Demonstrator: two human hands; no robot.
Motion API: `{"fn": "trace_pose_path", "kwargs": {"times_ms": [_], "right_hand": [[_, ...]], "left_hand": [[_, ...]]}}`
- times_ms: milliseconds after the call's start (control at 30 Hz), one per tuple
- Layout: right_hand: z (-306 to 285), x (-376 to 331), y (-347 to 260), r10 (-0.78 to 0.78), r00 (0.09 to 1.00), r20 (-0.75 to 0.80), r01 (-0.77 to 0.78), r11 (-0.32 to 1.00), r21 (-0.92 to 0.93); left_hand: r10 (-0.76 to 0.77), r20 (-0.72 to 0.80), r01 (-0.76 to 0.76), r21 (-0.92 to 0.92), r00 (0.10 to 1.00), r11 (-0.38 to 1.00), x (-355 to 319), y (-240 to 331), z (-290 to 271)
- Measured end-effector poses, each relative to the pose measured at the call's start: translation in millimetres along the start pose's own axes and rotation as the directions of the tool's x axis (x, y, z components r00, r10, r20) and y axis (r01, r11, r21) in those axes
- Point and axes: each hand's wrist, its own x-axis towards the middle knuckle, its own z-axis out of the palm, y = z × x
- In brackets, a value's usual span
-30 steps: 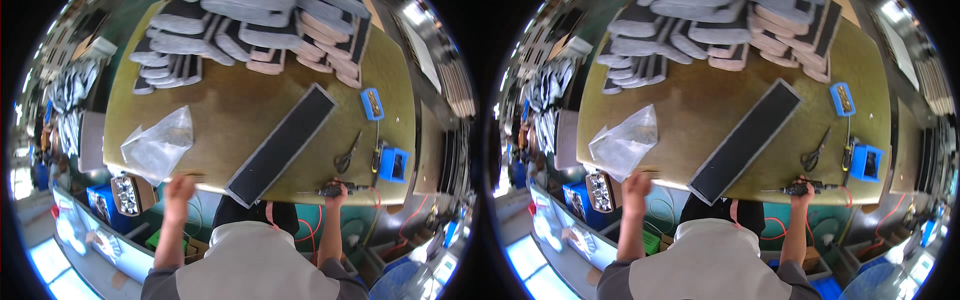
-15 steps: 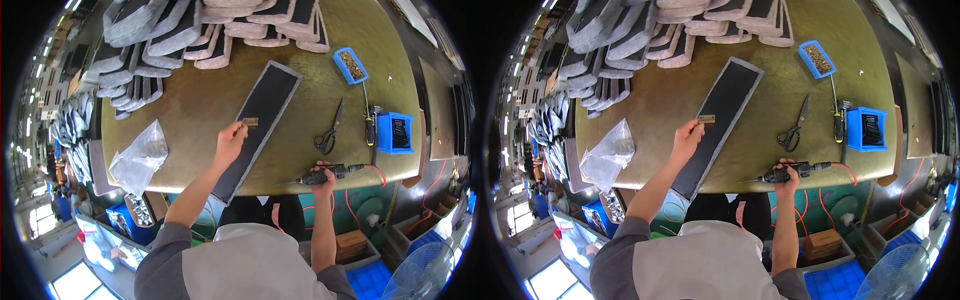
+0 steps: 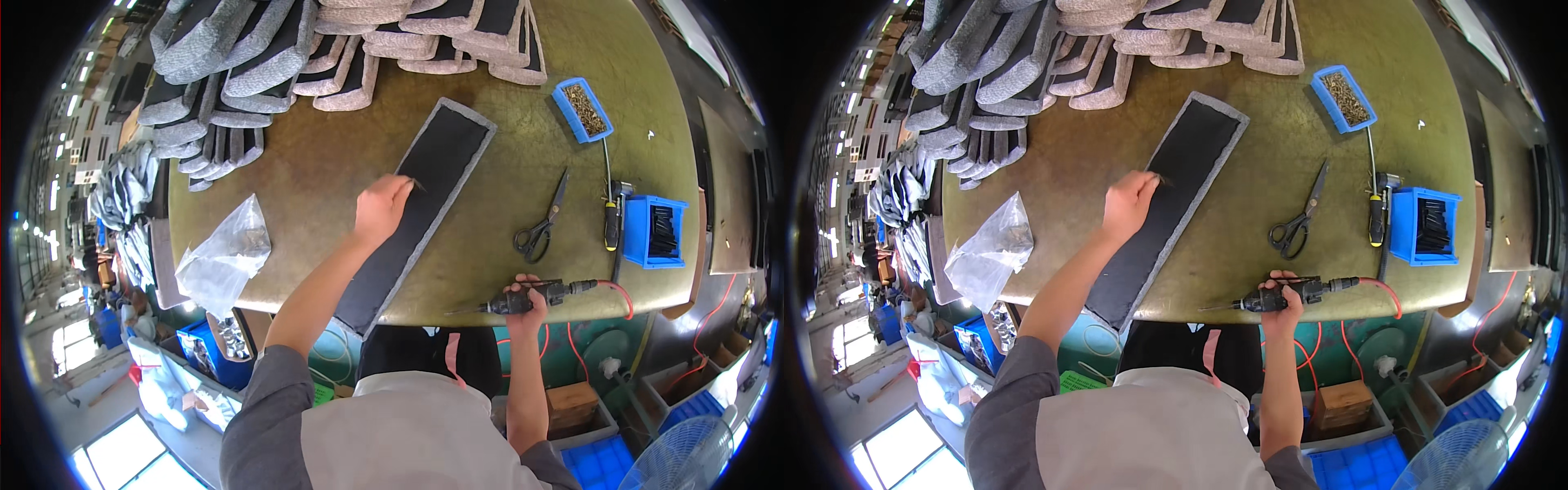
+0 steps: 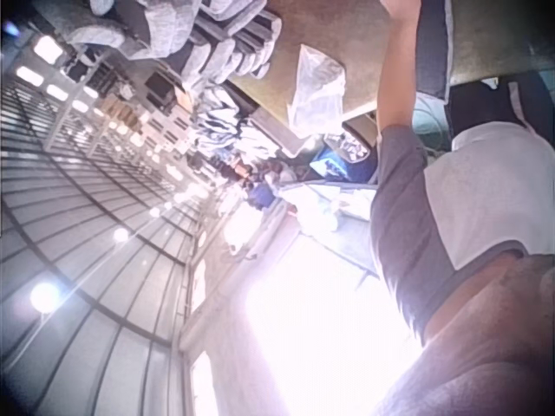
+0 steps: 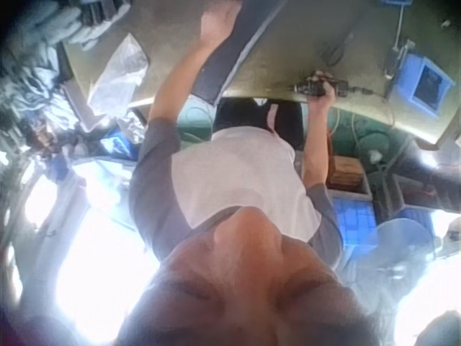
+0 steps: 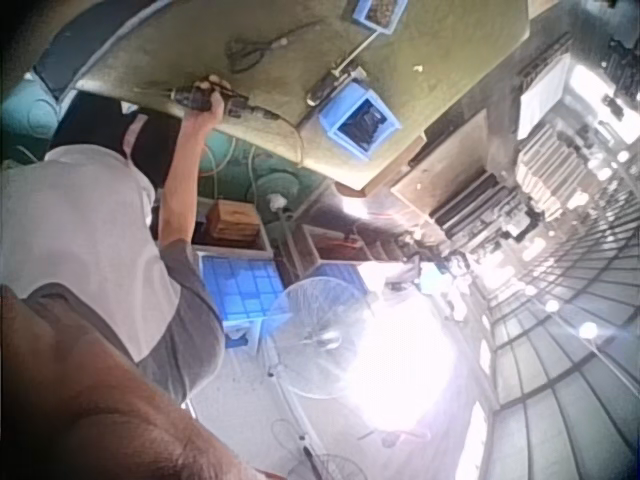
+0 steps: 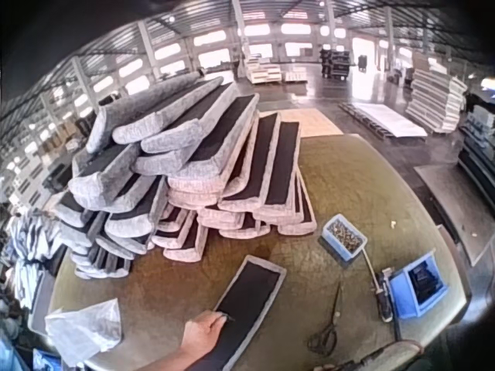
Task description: Attaching metal hinges to upholstered furniture panels using an electric screwdriver.
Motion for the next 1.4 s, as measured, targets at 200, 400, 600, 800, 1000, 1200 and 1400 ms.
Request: {"fn": "trace_pose_path", "kwargs": {"times_ms": [200, 400, 600, 800, 1000, 1200, 1400], "right_hand": [[4.6, -0.4, 0.4, 0.024, 1.0, 0.001, -0.024, 1.0, 0.002], [-1.9, -3.0, -2.4, 0.022, 1.0, -0.006, -0.023, 1.0, -0.02], [-1.5, -0.9, -4.1, 0.053, 0.999, 0.0, -0.053, 0.998, -0.016], [-0.4, 0.0, -5.4, 0.06, 0.998, 0.027, -0.06, 0.998, -0.005], [-3.3, 2.4, -4.0, 0.066, 0.998, 0.018, -0.066, 0.998, -0.012], [-3.7, -0.2, -5.8, 0.073, 0.996, 0.042, -0.074, 0.997, 0.01], [-3.5, -0.5, -4.8, 0.06, 0.997, 0.045, -0.06, 0.998, -0.002]], "left_hand": [[-0.523, 0.493, 0.606, -0.012, 0.696, 0.796, 49.9, -11.8, 1.6], [-0.454, 0.702, 0.745, -0.658, 0.549, -0.115, 2.5, 5.7, -41.1], [-0.548, 0.394, 0.675, -0.443, 0.737, 0.59, -71.4, 6.1, -37.7], [-0.566, 0.138, 0.581, -0.261, 0.813, 0.771, -120.4, 35.7, -40.0], [-0.357, -0.081, 0.365, 0.137, 0.931, 0.921, -138.7, 40.8, -34.2], [-0.46, -0.093, 0.466, 0.047, 0.883, 0.884, -162.5, 30.1, -36.1], [-0.487, -0.095, 0.488, -0.017, 0.868, 0.873, -159.2, 28.9, -35.2]]}}
